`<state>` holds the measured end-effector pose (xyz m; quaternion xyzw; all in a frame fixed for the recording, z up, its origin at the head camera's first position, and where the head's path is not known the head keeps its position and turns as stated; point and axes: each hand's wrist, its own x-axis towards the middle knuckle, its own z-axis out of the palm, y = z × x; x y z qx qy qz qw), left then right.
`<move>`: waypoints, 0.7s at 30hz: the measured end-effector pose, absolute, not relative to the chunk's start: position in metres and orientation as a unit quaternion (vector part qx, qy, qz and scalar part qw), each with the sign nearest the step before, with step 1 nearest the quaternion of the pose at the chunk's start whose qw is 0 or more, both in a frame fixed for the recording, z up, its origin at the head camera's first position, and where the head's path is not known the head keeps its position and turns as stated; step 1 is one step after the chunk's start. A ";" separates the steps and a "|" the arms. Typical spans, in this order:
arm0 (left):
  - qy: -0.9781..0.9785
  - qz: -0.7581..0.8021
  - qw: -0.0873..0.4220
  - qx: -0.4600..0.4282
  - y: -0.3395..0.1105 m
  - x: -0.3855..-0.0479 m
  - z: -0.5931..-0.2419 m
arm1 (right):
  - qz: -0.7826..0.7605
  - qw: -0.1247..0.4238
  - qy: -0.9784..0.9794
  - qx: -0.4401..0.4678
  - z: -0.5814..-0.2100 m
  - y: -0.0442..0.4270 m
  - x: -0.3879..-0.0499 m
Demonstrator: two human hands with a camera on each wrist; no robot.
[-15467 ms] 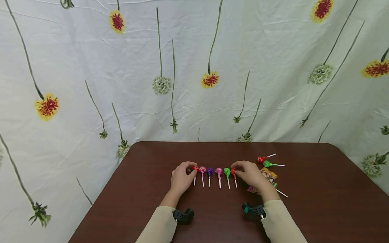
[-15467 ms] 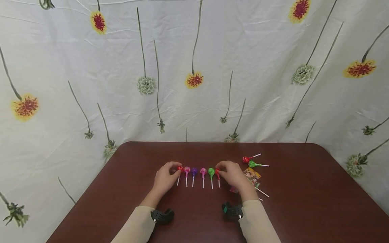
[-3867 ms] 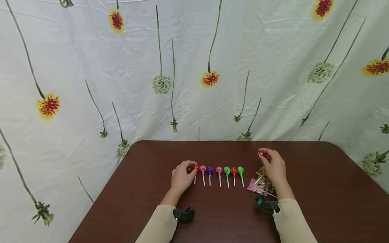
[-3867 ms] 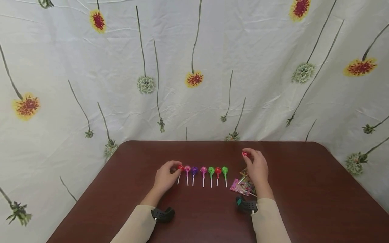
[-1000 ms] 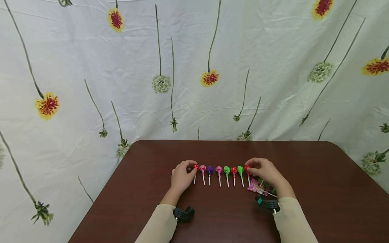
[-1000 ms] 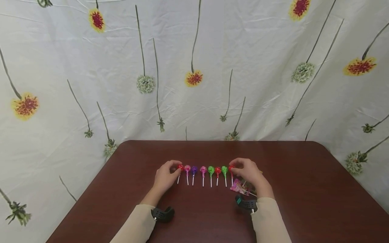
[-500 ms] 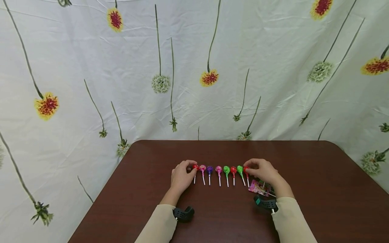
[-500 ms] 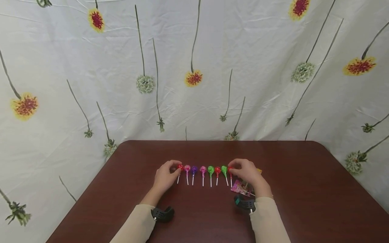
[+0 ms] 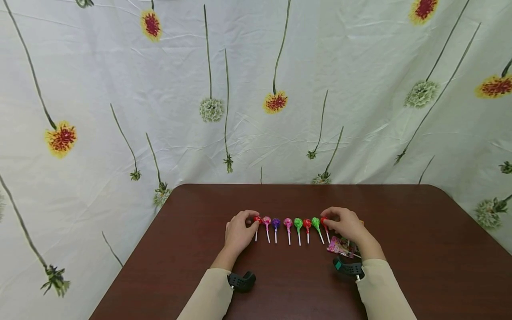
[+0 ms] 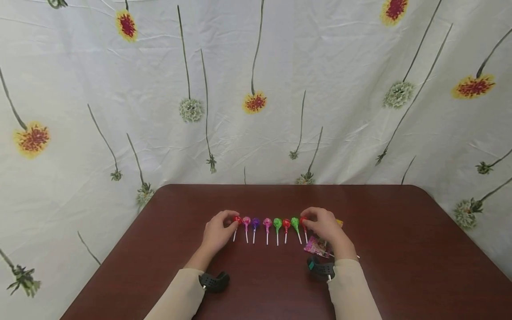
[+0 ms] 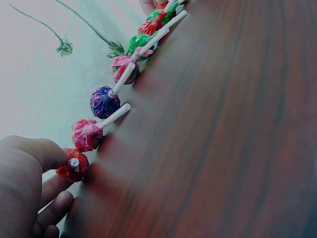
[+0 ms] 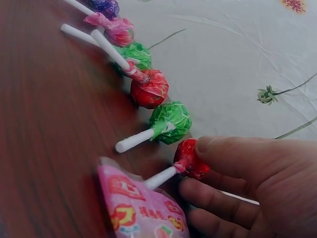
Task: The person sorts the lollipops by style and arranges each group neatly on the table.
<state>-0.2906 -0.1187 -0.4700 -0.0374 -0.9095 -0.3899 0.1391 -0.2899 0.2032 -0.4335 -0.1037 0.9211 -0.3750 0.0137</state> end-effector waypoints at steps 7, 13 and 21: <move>-0.909 -0.393 0.135 -0.035 -0.118 -0.290 -0.468 | -0.365 -0.006 0.925 -0.104 -0.434 0.203 -0.291; -0.906 -0.400 0.131 -0.032 -0.118 -0.289 -0.466 | -0.372 -0.032 0.923 -0.090 -0.432 0.205 -0.290; -0.904 -0.406 0.131 -0.028 -0.118 -0.289 -0.466 | -0.381 -0.058 0.919 -0.082 -0.429 0.206 -0.289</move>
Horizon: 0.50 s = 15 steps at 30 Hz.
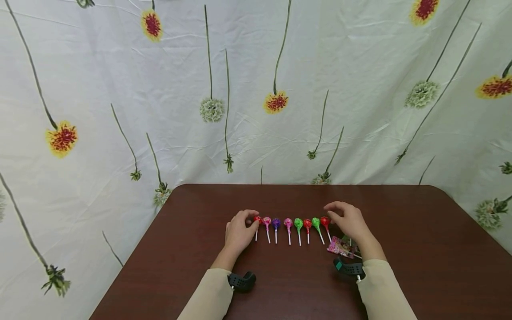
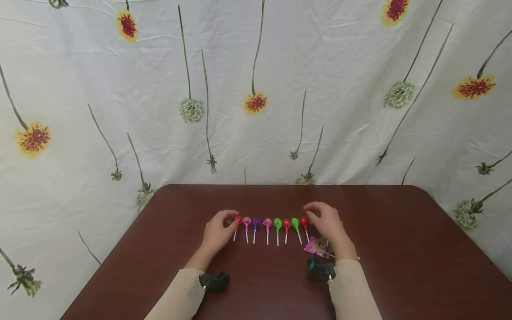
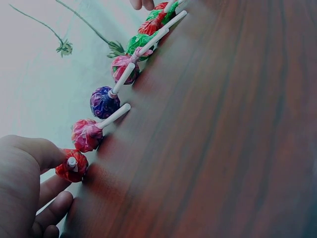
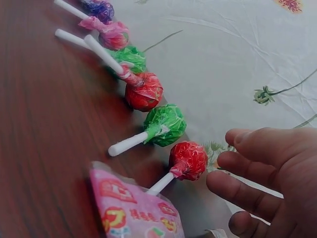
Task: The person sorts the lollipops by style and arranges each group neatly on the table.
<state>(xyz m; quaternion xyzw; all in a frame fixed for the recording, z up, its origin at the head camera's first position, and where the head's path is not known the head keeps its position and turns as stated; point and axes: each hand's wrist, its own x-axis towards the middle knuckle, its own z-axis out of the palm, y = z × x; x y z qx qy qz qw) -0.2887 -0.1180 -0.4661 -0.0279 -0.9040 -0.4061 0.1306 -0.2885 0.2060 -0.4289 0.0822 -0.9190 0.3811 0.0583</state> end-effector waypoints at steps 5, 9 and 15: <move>-0.904 -0.404 0.137 -0.029 -0.118 -0.288 -0.467 | 0.388 0.064 -0.916 0.074 -0.428 0.207 -0.289; -0.902 -0.407 0.139 -0.029 -0.118 -0.288 -0.467 | 0.397 0.067 -0.912 0.072 -0.427 0.208 -0.290; -0.898 -0.415 0.142 -0.031 -0.119 -0.289 -0.468 | 0.415 0.067 -0.905 0.066 -0.423 0.207 -0.288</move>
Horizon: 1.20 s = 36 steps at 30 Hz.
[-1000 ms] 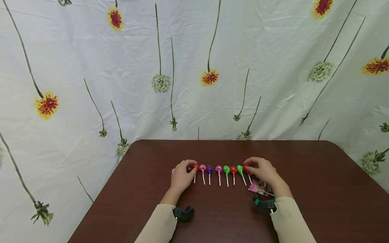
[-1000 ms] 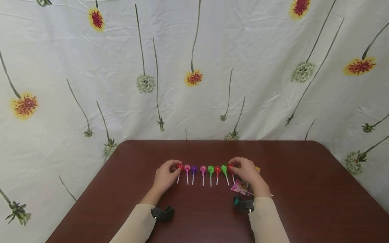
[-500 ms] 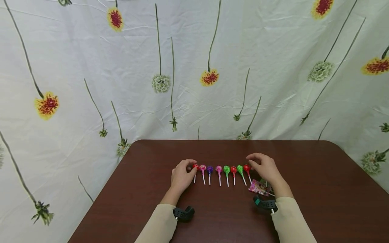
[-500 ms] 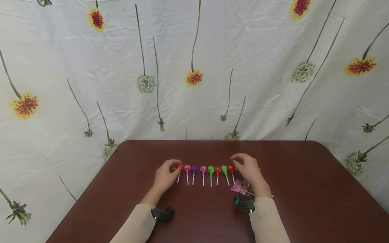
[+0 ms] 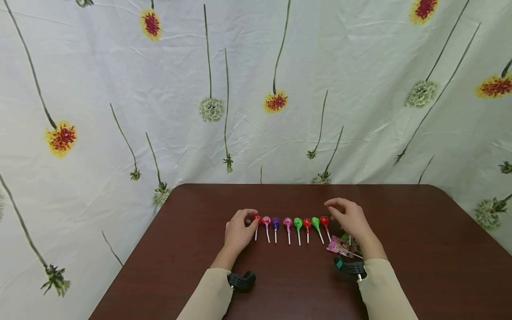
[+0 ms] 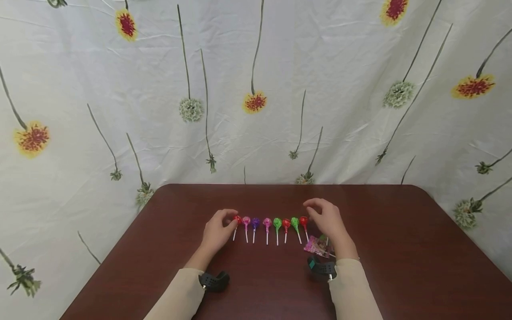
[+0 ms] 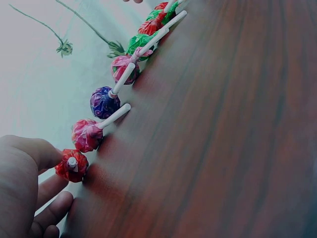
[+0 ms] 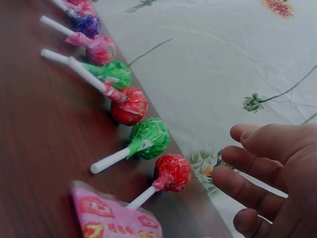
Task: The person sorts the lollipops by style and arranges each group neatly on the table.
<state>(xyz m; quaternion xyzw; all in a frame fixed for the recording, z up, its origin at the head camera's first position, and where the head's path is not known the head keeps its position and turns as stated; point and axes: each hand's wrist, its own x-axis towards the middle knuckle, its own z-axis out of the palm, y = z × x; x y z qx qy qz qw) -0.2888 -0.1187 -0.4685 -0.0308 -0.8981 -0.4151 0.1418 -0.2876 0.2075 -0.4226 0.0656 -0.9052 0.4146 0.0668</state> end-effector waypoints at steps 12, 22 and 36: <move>-0.889 -0.429 0.156 -0.025 -0.119 -0.288 -0.469 | 0.462 0.093 -0.879 0.074 -0.405 0.210 -0.273; -0.887 -0.405 0.221 -0.028 -0.116 -0.283 -0.467 | 0.409 0.137 -0.901 0.055 -0.412 0.234 -0.257; -0.860 -0.326 0.384 -0.076 -0.081 -0.259 -0.448 | 0.378 0.148 -0.912 0.055 -0.439 0.266 -0.247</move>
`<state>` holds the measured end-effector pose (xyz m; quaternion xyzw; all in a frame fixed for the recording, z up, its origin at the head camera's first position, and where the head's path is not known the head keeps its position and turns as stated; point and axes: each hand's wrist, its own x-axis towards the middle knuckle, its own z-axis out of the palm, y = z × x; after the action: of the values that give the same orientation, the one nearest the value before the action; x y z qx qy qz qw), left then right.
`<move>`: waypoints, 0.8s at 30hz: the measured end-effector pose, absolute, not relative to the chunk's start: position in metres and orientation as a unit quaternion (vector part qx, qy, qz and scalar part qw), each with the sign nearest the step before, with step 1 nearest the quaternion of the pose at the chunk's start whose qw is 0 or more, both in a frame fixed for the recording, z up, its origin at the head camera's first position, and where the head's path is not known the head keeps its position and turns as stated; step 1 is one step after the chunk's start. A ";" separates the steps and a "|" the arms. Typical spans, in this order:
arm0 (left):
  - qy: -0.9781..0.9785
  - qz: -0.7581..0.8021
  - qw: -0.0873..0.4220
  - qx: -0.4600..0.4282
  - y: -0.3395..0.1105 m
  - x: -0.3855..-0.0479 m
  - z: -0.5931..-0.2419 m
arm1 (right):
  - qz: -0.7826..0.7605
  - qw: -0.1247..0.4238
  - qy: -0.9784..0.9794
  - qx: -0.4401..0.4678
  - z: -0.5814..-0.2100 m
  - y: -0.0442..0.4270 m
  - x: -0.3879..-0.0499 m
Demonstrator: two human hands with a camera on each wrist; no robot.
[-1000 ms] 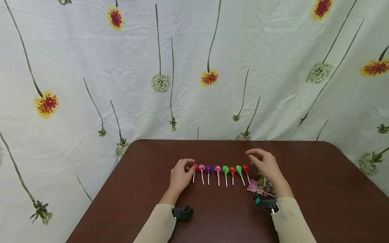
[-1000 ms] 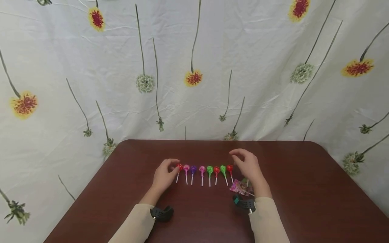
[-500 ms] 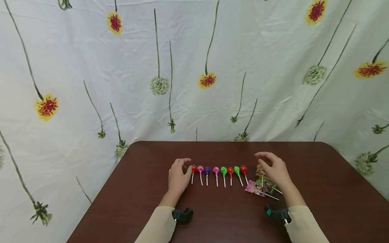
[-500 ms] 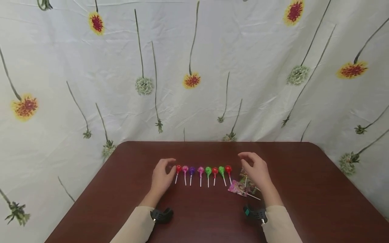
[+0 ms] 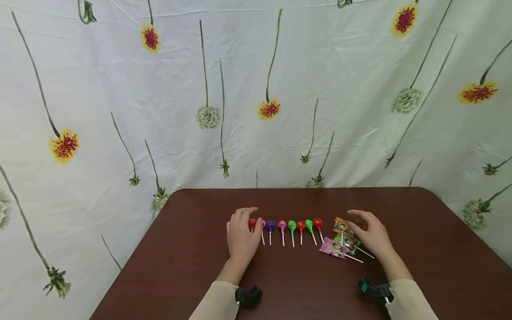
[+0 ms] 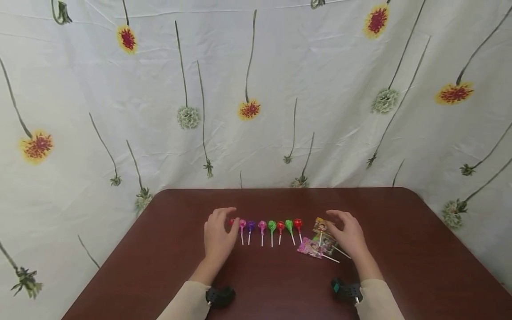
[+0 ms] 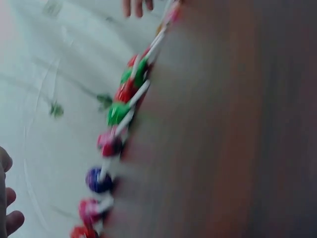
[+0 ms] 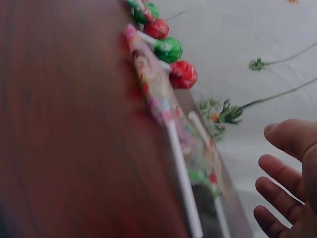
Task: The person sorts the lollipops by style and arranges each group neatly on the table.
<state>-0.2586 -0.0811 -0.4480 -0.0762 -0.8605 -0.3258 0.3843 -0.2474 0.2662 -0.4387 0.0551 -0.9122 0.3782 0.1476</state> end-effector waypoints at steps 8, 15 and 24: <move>-0.885 -0.306 0.337 -0.103 -0.038 -0.234 -0.435 | 0.384 0.118 -0.915 0.050 -0.457 0.274 -0.252; -0.922 -0.244 0.274 -0.121 -0.001 -0.213 -0.432 | 0.376 0.083 -0.921 0.062 -0.460 0.274 -0.250; -0.953 -0.190 0.196 -0.128 0.042 -0.194 -0.432 | 0.326 0.099 -0.937 0.076 -0.463 0.272 -0.250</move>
<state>-0.1945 0.0418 -0.4316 -0.1282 -0.9535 -0.1896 0.1962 -0.2499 0.2718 -0.4626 0.0761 -0.9372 0.3256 0.0991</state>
